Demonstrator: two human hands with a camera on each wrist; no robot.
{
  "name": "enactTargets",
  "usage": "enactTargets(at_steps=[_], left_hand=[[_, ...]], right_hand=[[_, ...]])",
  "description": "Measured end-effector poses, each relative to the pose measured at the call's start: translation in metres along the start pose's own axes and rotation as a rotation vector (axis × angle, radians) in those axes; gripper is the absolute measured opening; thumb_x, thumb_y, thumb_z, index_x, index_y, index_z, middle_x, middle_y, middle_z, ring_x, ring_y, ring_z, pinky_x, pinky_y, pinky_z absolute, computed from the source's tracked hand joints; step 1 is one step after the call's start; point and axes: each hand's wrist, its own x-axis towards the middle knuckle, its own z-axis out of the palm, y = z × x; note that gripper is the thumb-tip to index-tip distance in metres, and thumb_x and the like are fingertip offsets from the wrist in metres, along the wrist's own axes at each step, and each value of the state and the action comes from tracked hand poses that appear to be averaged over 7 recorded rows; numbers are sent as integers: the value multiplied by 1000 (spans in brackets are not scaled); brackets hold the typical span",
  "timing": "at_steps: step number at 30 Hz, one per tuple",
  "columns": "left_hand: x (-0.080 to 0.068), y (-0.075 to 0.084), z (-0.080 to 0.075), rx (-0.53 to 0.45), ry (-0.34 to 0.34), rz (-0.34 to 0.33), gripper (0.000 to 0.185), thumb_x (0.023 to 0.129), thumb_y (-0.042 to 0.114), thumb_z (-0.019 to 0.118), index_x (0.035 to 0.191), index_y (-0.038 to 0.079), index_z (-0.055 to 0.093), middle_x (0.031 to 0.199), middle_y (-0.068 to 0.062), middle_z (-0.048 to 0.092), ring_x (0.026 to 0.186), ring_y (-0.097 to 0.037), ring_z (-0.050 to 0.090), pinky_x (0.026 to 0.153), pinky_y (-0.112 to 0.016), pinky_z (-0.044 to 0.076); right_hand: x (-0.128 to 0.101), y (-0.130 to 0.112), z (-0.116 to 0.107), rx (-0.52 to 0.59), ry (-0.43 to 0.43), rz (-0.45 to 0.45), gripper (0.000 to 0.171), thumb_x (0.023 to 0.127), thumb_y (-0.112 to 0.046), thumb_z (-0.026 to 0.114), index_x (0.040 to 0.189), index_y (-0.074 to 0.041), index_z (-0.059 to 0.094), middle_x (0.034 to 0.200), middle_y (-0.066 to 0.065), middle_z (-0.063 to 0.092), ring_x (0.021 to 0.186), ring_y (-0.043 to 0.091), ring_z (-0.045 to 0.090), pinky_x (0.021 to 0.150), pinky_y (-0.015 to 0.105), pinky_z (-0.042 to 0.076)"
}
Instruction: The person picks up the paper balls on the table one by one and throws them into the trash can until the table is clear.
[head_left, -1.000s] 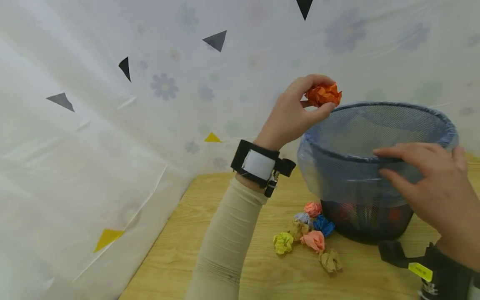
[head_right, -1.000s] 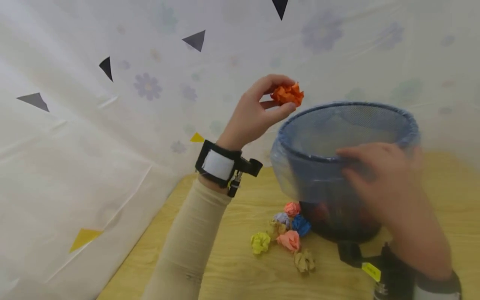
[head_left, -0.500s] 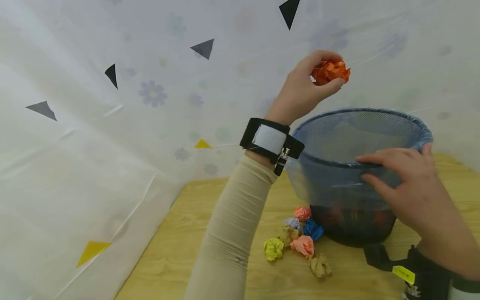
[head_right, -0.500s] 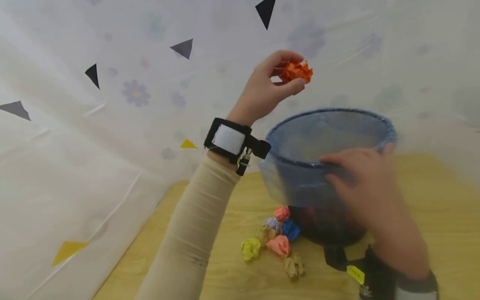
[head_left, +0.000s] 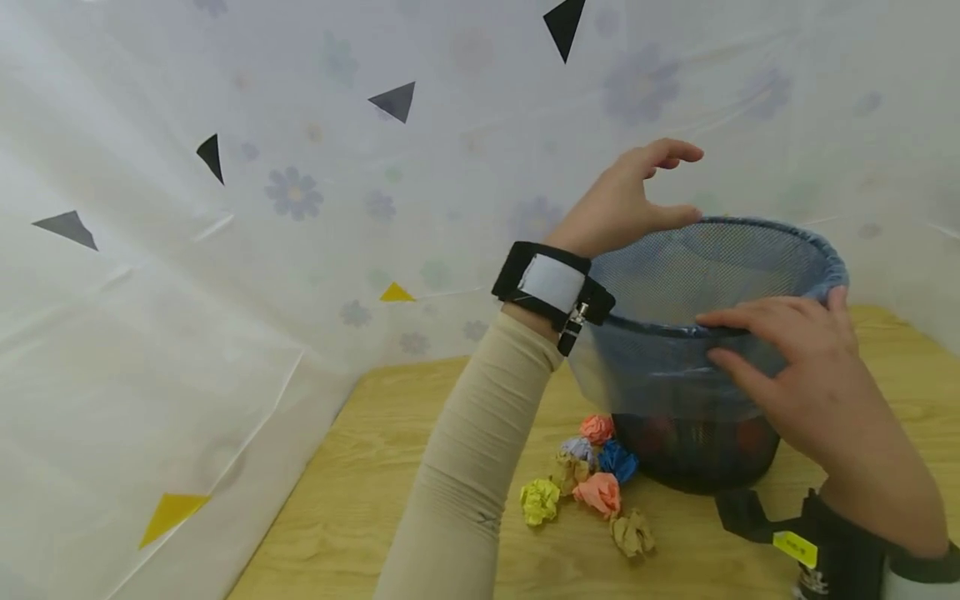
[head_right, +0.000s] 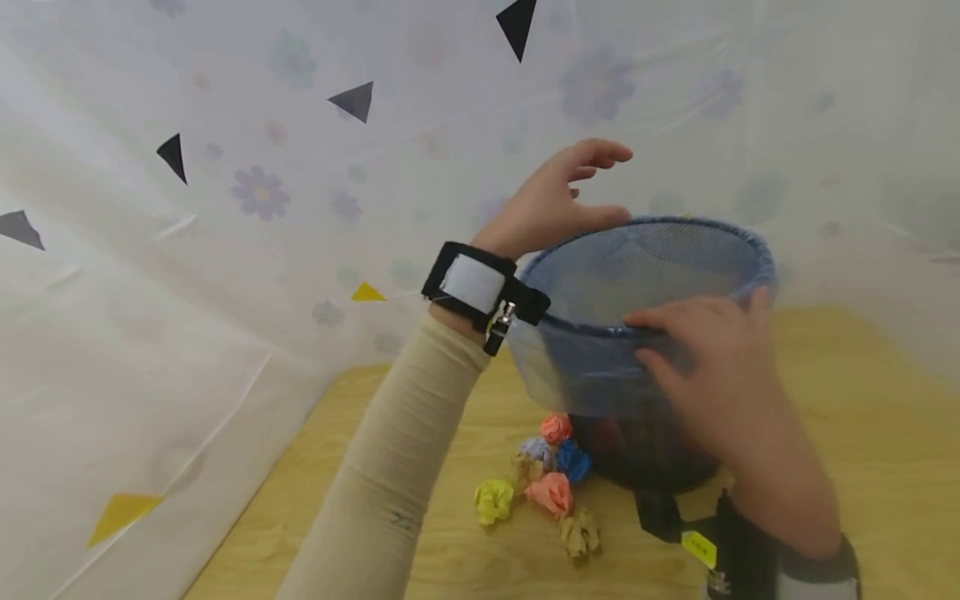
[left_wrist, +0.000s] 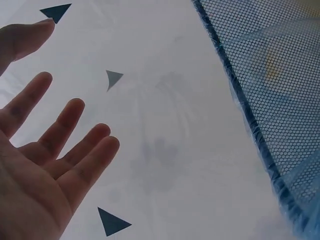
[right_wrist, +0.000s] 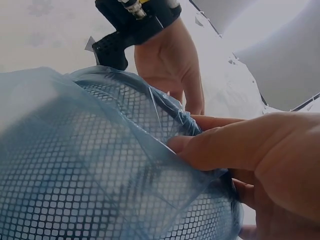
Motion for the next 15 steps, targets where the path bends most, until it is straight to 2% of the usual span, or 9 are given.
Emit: enactTargets(at_steps=[4, 7, 9, 12, 14, 15], left_hand=[[-19, -3, -6, -53, 95, 42, 43, 88, 23, 64, 128, 16, 52, 130, 6, 45, 118, 0, 38, 91, -10, 31], [-39, -11, -9, -145, 219, 89, 33, 89, 18, 63, 121, 11, 57, 123, 2, 52, 109, -2, 47, 86, -14, 38], [-54, -22, -8, -211, 345, 130, 26, 90, 14, 62, 115, 6, 60, 115, -2, 57, 100, -5, 53, 79, -17, 44], [-74, -49, -1, -307, 604, 170, 17, 90, 7, 59, 106, -1, 60, 98, -12, 60, 83, -14, 57, 67, -23, 46], [-85, -73, 7, -363, 758, 132, 14, 91, 4, 55, 102, -5, 56, 88, -13, 58, 76, -19, 55, 63, -25, 45], [-90, -85, 12, -378, 814, 94, 13, 91, 3, 53, 101, -5, 54, 85, -13, 56, 73, -21, 54, 62, -25, 45]], right_hand=[[2, 1, -2, -6, 13, -6, 47, 64, 11, 76, 106, -5, 67, 101, 21, 61, 102, 44, 44, 103, 63, -5], [3, 3, -3, -16, 10, 23, 44, 67, 12, 74, 106, -5, 66, 102, 22, 61, 102, 45, 43, 103, 62, -6], [4, 5, -5, -22, -3, 51, 41, 70, 11, 72, 107, -5, 66, 103, 23, 60, 103, 45, 41, 103, 62, -7], [5, 6, -6, -27, -20, 84, 37, 74, 9, 69, 108, -5, 66, 104, 23, 59, 105, 46, 39, 103, 61, -9], [5, 6, -7, -34, -27, 94, 35, 76, 9, 68, 108, -5, 65, 105, 24, 58, 106, 46, 39, 103, 60, -10], [5, 6, -8, -39, -28, 97, 34, 76, 8, 68, 108, -4, 65, 105, 24, 58, 106, 46, 38, 103, 60, -10]])
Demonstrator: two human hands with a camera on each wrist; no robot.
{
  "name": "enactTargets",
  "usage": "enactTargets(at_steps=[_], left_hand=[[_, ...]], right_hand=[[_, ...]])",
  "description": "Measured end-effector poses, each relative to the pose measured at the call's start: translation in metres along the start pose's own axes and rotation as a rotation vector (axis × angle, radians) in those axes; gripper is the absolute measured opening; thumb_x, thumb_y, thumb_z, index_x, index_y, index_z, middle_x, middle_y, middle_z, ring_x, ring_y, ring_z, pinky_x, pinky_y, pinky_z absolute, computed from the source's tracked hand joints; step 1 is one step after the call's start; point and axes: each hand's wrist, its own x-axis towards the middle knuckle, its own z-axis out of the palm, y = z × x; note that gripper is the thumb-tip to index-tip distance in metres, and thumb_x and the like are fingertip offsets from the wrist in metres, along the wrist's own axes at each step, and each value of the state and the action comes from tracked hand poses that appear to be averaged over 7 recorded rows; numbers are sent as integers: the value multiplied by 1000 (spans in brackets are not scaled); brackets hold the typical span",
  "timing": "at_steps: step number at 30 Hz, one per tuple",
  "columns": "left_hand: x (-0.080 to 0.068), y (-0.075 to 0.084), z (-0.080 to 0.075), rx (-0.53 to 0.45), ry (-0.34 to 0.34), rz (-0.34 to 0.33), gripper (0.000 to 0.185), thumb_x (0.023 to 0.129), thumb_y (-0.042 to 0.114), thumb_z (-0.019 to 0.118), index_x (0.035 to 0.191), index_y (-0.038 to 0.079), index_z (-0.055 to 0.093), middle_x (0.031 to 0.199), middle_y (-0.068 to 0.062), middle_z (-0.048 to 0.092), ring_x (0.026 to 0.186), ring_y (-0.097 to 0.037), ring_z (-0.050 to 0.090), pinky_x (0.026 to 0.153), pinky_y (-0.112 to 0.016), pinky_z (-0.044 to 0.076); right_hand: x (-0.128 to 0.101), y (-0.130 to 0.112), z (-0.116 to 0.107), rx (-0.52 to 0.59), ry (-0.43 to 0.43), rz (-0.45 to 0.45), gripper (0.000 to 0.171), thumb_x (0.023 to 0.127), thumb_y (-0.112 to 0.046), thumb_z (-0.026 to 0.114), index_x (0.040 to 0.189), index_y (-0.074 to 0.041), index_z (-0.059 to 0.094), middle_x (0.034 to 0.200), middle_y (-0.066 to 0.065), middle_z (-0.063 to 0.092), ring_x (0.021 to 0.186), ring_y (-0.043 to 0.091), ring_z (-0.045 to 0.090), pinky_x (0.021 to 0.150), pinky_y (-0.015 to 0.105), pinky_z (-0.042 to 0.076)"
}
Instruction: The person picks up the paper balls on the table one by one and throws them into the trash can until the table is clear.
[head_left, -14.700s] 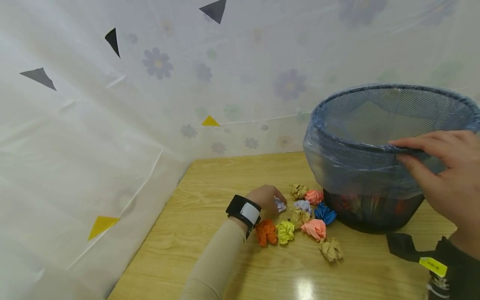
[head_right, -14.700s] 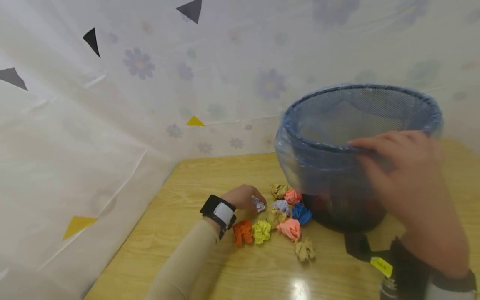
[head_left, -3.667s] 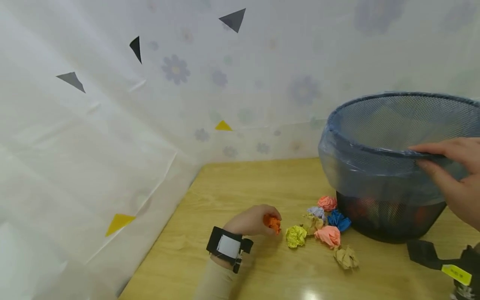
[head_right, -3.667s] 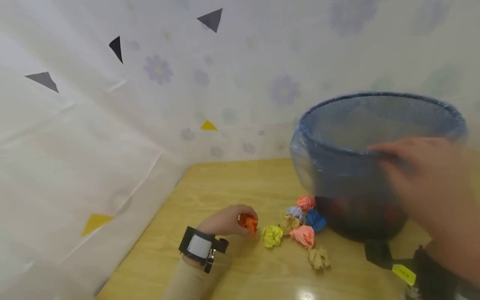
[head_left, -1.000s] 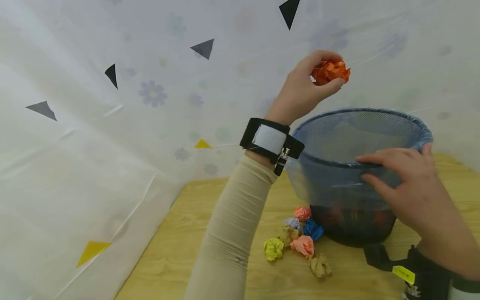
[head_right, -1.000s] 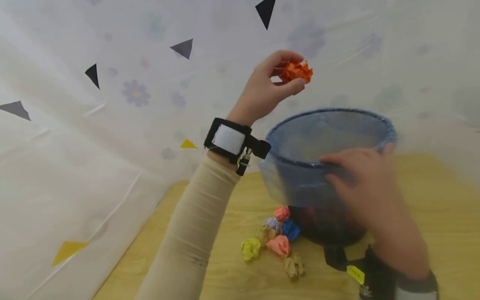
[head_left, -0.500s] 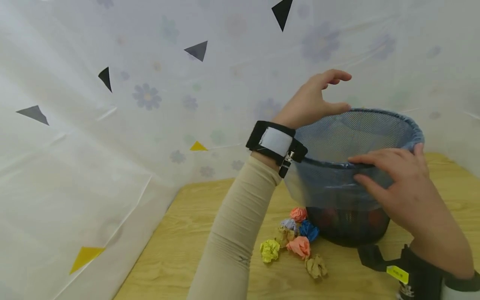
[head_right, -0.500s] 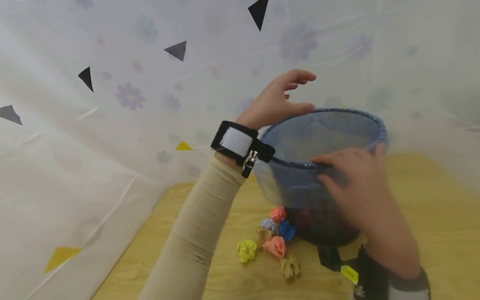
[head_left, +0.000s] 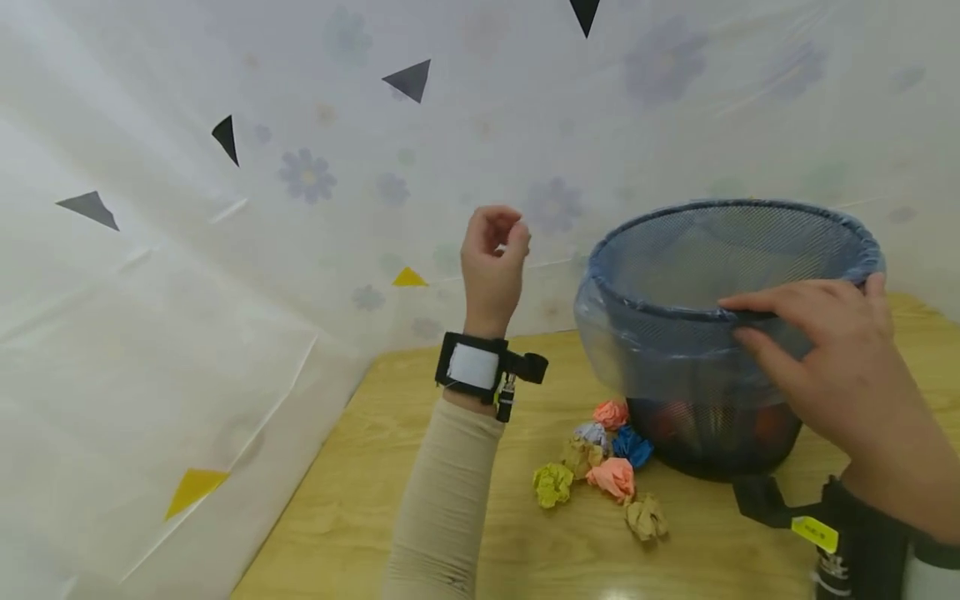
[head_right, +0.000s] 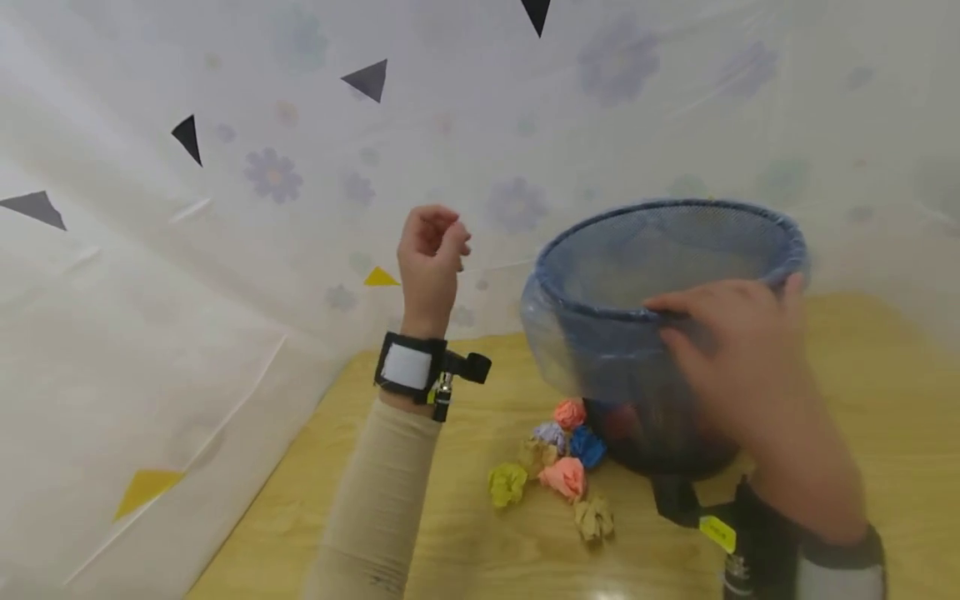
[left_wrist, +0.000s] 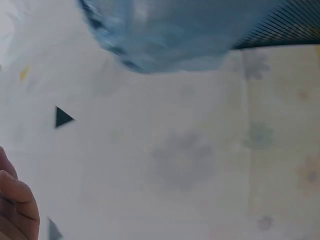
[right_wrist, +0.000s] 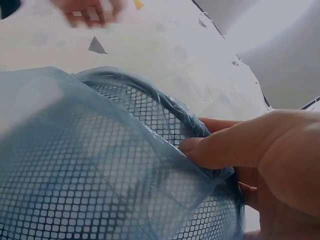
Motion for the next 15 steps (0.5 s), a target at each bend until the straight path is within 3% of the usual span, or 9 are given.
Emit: enactTargets(at_steps=[3, 6, 9, 12, 15], left_hand=[[-16, -40, -9, 66, 67, -137, 10, 92, 5, 49, 100, -1, 53, 80, -6, 52, 68, -19, 51, 61, -25, 44], [-31, -73, -11, 178, 24, -289, 8, 92, 8, 49, 98, 6, 54, 78, -2, 53, 66, -15, 51, 58, -26, 43], [-45, -95, -9, 241, -18, -395, 10, 92, 9, 49, 98, 7, 57, 77, -4, 56, 63, -16, 53, 53, -26, 41], [-55, -108, -5, 296, -92, -472, 13, 91, 11, 50, 101, 8, 58, 78, -5, 58, 63, -17, 53, 52, -26, 40], [-62, -116, -1, 389, -261, -519, 15, 93, 16, 51, 105, 10, 58, 85, -4, 58, 66, -17, 53, 54, -27, 42]], right_hand=[[0, 0, -1, -20, -4, 14, 32, 77, 8, 68, 107, -4, 65, 105, 25, 58, 107, 47, 37, 103, 60, -10], [0, 0, -2, -30, -9, 30, 31, 78, 8, 67, 107, -3, 64, 105, 25, 57, 107, 48, 37, 103, 59, -11], [0, 0, -2, -27, -18, 40, 30, 79, 7, 66, 107, -3, 64, 104, 24, 58, 108, 48, 37, 104, 59, -11], [0, -1, -2, -14, -21, 39, 29, 79, 7, 66, 107, -3, 65, 103, 24, 57, 108, 48, 37, 103, 58, -12], [2, -2, -1, -7, -24, 36, 30, 79, 8, 66, 107, -2, 65, 104, 25, 57, 108, 47, 36, 104, 58, -13]])
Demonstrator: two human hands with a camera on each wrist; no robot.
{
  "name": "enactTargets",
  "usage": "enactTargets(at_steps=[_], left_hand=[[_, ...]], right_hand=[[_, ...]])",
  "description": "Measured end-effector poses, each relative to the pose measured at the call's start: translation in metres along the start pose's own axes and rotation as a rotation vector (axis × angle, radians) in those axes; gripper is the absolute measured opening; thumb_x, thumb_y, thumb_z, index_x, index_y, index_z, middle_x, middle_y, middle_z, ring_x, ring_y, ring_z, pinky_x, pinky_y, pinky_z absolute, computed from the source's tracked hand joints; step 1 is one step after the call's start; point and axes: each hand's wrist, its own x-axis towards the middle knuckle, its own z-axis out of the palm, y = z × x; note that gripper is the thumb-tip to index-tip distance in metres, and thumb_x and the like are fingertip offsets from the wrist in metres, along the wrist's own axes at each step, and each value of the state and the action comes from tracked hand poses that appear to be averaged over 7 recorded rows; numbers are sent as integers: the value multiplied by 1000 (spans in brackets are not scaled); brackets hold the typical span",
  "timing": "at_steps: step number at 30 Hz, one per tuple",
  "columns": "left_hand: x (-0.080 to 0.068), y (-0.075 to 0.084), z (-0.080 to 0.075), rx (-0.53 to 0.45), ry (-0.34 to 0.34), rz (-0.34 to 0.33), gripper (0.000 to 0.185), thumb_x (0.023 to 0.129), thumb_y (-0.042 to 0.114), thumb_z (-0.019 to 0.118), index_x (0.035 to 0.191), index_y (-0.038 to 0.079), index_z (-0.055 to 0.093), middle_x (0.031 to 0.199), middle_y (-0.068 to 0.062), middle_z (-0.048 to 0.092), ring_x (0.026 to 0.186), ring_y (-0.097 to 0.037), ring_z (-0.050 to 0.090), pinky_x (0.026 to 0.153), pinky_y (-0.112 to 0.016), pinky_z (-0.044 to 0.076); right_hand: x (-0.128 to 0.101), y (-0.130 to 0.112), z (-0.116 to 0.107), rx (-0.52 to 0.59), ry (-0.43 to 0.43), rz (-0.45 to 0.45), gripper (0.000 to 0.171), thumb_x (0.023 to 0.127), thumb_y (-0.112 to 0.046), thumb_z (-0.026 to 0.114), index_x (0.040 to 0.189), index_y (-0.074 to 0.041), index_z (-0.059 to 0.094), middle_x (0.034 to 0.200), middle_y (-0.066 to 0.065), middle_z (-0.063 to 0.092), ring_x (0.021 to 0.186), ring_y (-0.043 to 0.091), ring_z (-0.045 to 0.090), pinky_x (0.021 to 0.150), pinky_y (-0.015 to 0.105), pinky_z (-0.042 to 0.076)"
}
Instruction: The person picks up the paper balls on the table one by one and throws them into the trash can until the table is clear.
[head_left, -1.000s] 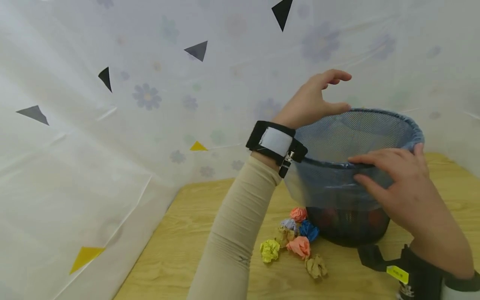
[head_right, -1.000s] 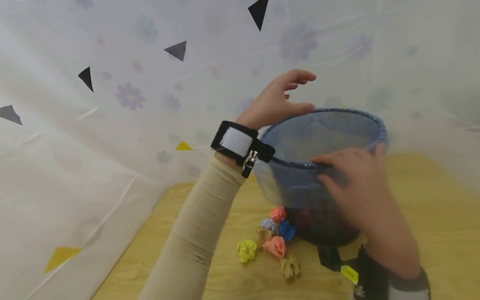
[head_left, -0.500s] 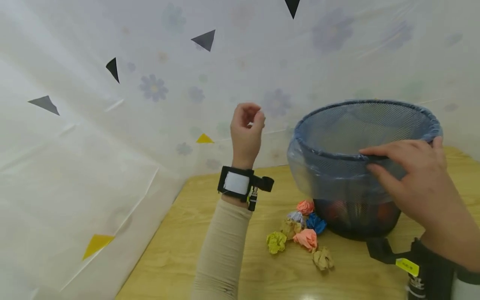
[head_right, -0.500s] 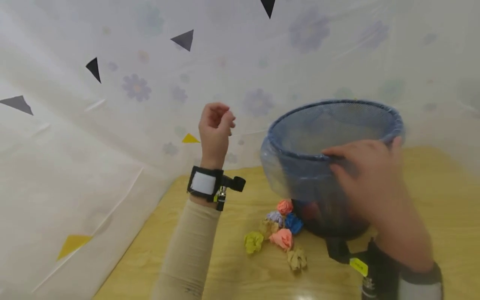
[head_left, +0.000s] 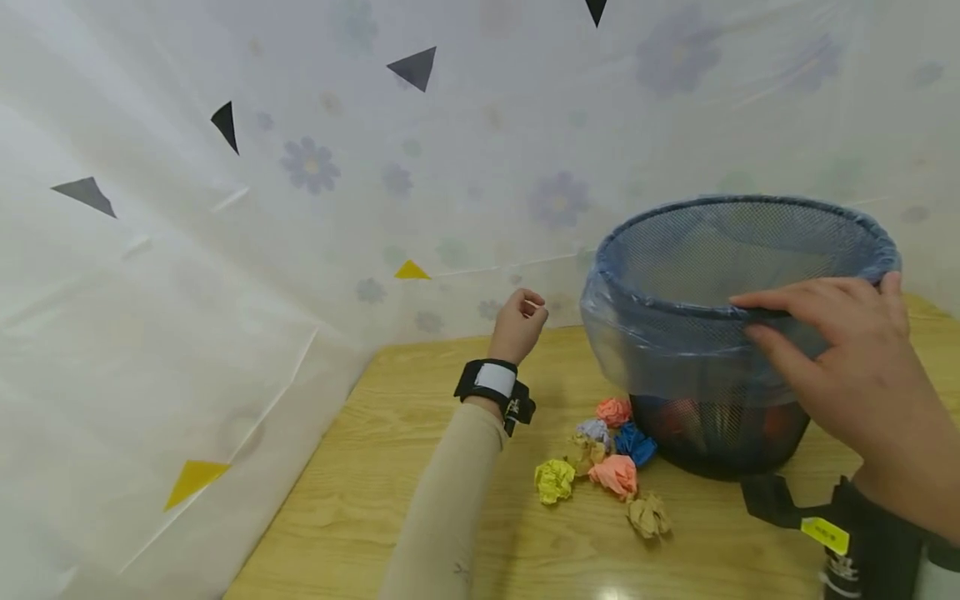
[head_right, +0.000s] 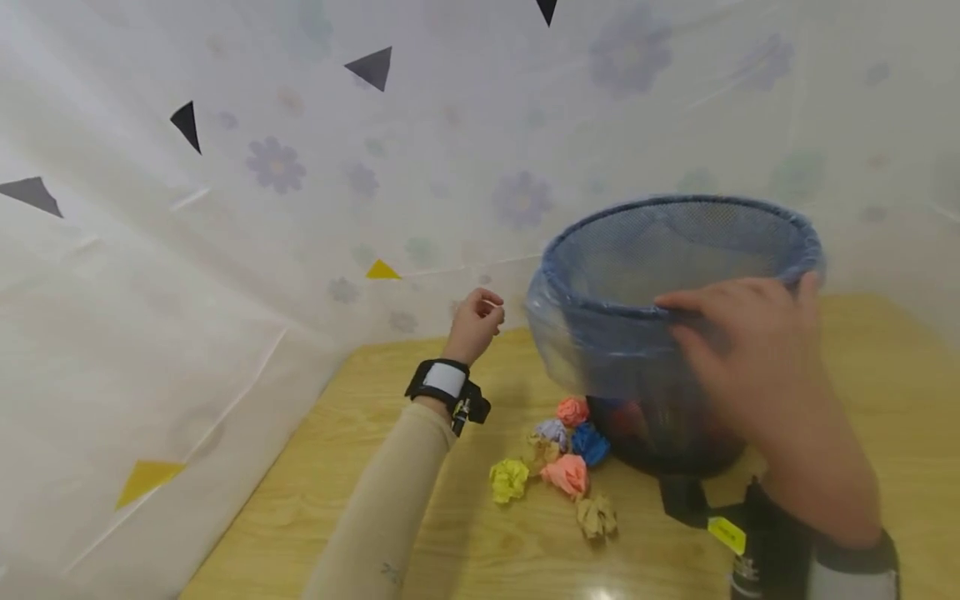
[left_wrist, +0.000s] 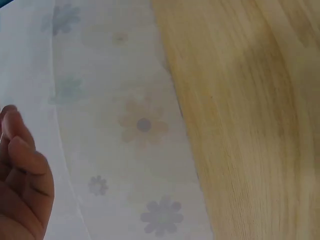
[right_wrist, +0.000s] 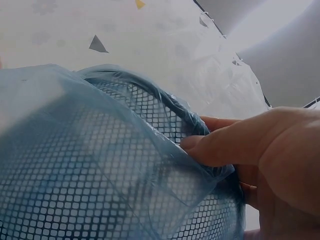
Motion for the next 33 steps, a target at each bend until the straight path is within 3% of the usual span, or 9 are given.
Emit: enactTargets(at_steps=[5, 10, 13, 15, 18, 20, 24, 28, 33], left_hand=[[-3, -2, 22, 254, -319, 3, 21, 95, 24, 54, 112, 14, 59, 102, -5, 60, 78, -16, 57, 62, -29, 46], [-1, 0, 56, 503, -616, 30, 36, 88, 31, 64, 121, 18, 59, 112, -1, 62, 96, -14, 59, 75, -27, 47], [2, -3, 79, 613, -758, 41, 56, 81, 39, 71, 130, 19, 53, 122, 2, 58, 108, -13, 56, 84, -26, 45], [3, -7, 91, 650, -817, 33, 62, 77, 44, 73, 131, 22, 51, 124, 6, 56, 110, -10, 53, 86, -24, 43], [4, -11, 101, 635, -863, -5, 57, 74, 44, 75, 123, 23, 56, 117, 9, 57, 106, -7, 52, 83, -21, 42], [3, -11, 102, 634, -886, 5, 49, 75, 42, 75, 117, 22, 58, 110, 10, 57, 98, -5, 53, 77, -18, 42], [-8, 1, 94, 672, -916, -10, 36, 79, 33, 73, 110, 17, 62, 94, 8, 57, 78, -6, 52, 62, -17, 41], [-19, 12, 83, 699, -900, -94, 30, 80, 24, 72, 109, 20, 66, 81, 6, 57, 66, -9, 50, 53, -22, 39], [-17, 8, 73, 531, -845, -78, 31, 82, 18, 71, 112, 15, 63, 92, 2, 61, 67, -8, 53, 54, -20, 42]], right_hand=[[0, 0, 0, -4, -4, 7, 31, 79, 8, 66, 108, -3, 64, 104, 24, 57, 108, 46, 36, 104, 56, -13], [0, -1, -1, -10, -10, 11, 30, 80, 7, 66, 108, -2, 64, 105, 24, 57, 108, 46, 36, 104, 57, -12], [0, -1, -1, -16, -11, 10, 30, 80, 7, 66, 108, -2, 64, 104, 25, 57, 108, 46, 36, 104, 58, -12], [0, -1, -1, -18, -11, 11, 30, 80, 7, 66, 108, -2, 64, 104, 25, 57, 108, 46, 36, 104, 58, -12], [0, -1, 0, -16, -13, 13, 30, 80, 7, 66, 108, -3, 64, 104, 24, 57, 108, 46, 36, 104, 57, -12], [0, -1, 0, -15, -12, 12, 30, 80, 6, 66, 109, -3, 64, 104, 24, 57, 109, 45, 36, 105, 56, -12], [0, 0, 1, -12, -9, 5, 30, 80, 6, 66, 109, -4, 64, 105, 24, 57, 109, 45, 37, 105, 56, -12], [0, 0, 2, -6, -9, -3, 30, 80, 6, 66, 109, -4, 65, 106, 24, 57, 108, 45, 37, 105, 56, -12], [0, 1, 1, -13, -8, 0, 29, 80, 5, 66, 109, -3, 64, 106, 24, 57, 108, 45, 37, 105, 56, -11]])
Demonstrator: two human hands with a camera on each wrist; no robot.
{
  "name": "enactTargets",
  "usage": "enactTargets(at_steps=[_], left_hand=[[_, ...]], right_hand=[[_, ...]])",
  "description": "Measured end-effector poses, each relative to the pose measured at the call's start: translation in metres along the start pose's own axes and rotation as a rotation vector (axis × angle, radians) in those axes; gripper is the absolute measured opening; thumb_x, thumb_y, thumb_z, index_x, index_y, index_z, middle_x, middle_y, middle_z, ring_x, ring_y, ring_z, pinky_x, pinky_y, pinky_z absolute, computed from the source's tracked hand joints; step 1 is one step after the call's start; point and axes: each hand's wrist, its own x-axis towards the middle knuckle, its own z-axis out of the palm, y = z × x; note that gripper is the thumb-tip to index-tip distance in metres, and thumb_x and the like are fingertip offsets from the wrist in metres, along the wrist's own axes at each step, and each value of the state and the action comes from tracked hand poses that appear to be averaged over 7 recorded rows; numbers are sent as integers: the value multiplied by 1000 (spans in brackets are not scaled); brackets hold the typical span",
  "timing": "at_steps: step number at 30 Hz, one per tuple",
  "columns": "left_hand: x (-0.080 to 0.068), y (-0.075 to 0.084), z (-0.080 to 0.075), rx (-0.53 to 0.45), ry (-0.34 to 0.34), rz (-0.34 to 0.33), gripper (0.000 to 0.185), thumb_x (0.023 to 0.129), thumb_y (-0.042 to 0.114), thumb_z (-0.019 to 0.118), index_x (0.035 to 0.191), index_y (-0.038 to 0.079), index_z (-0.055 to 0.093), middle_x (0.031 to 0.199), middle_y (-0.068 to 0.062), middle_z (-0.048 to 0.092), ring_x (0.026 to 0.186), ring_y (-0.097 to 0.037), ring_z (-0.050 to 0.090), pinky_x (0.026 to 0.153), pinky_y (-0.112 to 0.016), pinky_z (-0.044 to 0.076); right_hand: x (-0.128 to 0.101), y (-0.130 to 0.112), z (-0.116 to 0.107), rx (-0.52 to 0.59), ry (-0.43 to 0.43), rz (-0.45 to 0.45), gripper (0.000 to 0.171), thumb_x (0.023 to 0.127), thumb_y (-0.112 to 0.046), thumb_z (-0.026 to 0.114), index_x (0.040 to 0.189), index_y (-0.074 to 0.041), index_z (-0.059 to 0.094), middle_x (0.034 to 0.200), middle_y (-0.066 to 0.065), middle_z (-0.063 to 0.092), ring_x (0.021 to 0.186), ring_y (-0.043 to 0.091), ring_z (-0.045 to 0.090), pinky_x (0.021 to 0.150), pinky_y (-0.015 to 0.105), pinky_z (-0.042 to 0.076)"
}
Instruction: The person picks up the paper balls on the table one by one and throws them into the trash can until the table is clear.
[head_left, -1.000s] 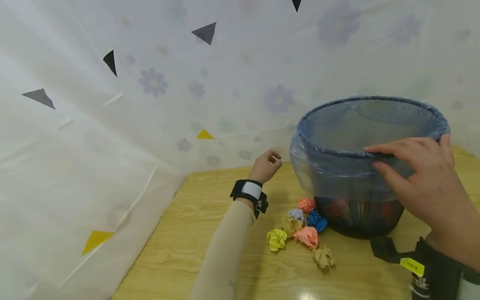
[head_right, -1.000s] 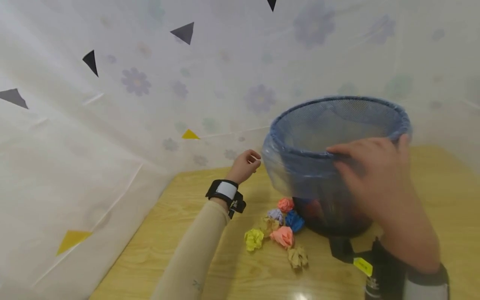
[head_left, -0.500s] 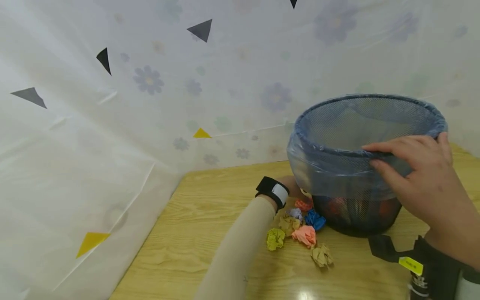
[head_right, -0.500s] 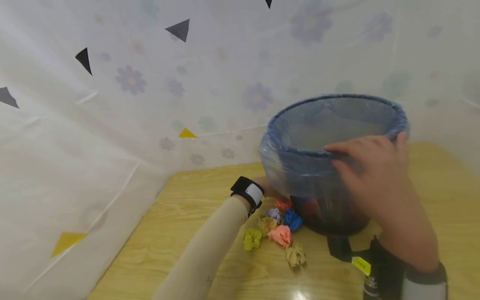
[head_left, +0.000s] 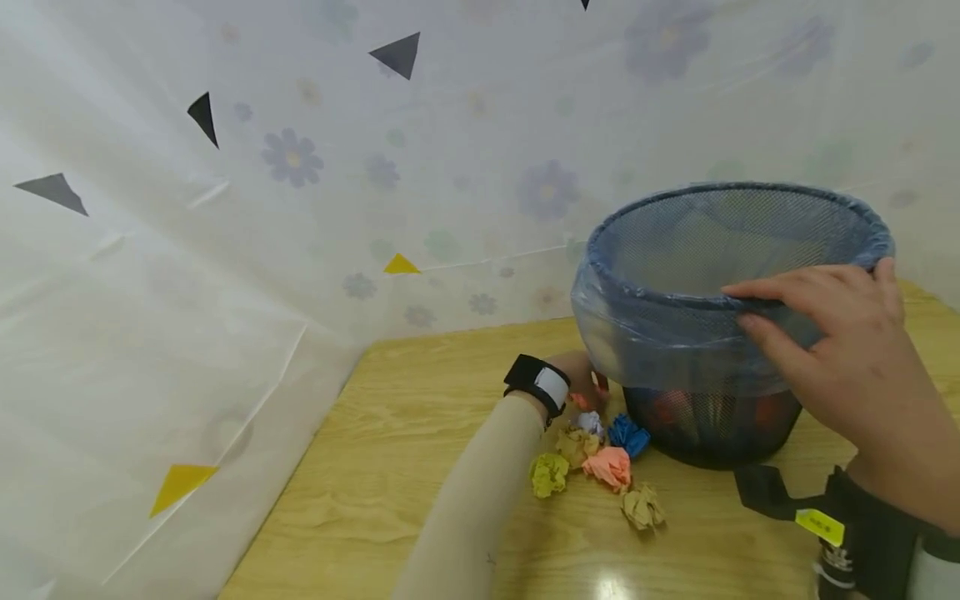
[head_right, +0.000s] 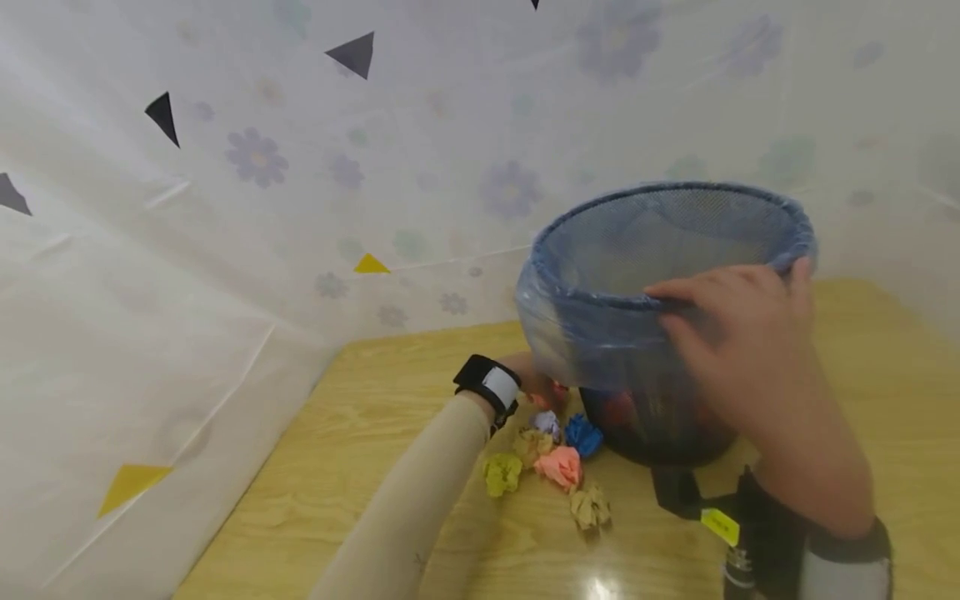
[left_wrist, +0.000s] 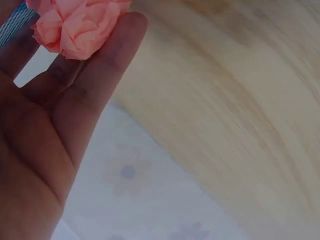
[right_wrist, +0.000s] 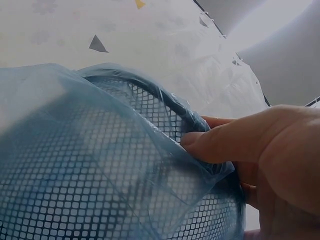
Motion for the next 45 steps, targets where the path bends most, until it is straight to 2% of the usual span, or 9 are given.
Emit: enactTargets(at_steps=[7, 10, 14, 19, 28, 33, 37, 41, 45], left_hand=[[-16, -26, -20, -301, 206, 180, 26, 84, 25, 70, 108, 14, 67, 103, 0, 65, 78, -13, 63, 72, -32, 52], [-37, -33, -23, -388, 342, 232, 32, 86, 29, 67, 116, 19, 64, 111, 2, 61, 86, -12, 61, 73, -32, 51], [-75, -35, -24, -479, 560, 239, 38, 86, 32, 67, 122, 20, 62, 120, 0, 57, 99, -15, 55, 72, -29, 49], [-110, -20, -30, -477, 779, 293, 40, 87, 32, 66, 124, 19, 60, 123, -2, 53, 104, -17, 52, 73, -27, 50], [-148, 15, -30, -490, 1148, 534, 37, 86, 22, 68, 120, 12, 62, 114, -3, 57, 100, -12, 54, 79, -26, 50], [-159, 22, -28, -503, 1222, 621, 37, 85, 17, 69, 120, 10, 61, 116, -5, 56, 102, -14, 53, 78, -29, 50], [-162, 24, -30, -512, 1225, 648, 37, 84, 14, 70, 120, 9, 61, 116, -7, 56, 103, -16, 53, 78, -29, 51], [-163, 24, -33, -507, 1228, 658, 38, 84, 13, 70, 120, 8, 61, 116, -8, 56, 103, -16, 53, 78, -28, 51], [-165, 24, -37, -492, 1237, 672, 38, 84, 12, 70, 120, 8, 61, 116, -8, 56, 101, -16, 53, 78, -27, 51]], right_hand=[[2, -1, 1, -3, -1, -1, 28, 82, 3, 65, 109, -3, 64, 106, 25, 57, 109, 46, 37, 104, 57, -12], [3, -2, 1, -4, -1, 4, 26, 83, 1, 65, 109, -3, 64, 105, 25, 58, 109, 46, 36, 104, 57, -12], [3, -2, 1, -14, -9, 10, 25, 84, -1, 65, 109, -3, 64, 104, 25, 58, 109, 46, 36, 104, 58, -12], [1, 1, 1, -28, 13, -3, 20, 87, -7, 63, 107, -2, 64, 103, 26, 58, 107, 47, 36, 103, 59, -11], [-4, 7, 3, -51, 34, -13, 17, 88, -10, 63, 102, -1, 65, 101, 29, 58, 104, 50, 37, 102, 61, -10], [-6, 5, 4, -65, 25, -22, 24, 88, -14, 64, 109, -2, 64, 112, 27, 55, 117, 47, 36, 102, 61, -12], [-7, 6, 2, -56, 28, -39, 39, 91, -26, 62, 120, -1, 58, 129, 24, 48, 136, 34, 22, 100, 60, -16], [-6, 11, 2, -28, 80, -64, 44, 91, -30, 60, 128, -5, 55, 140, 9, 44, 138, 27, 19, 100, 62, -14], [-4, 11, 2, 18, 153, -94, 41, 91, -28, 60, 123, -3, 58, 138, 4, 46, 136, 29, 24, 103, 61, -9]])
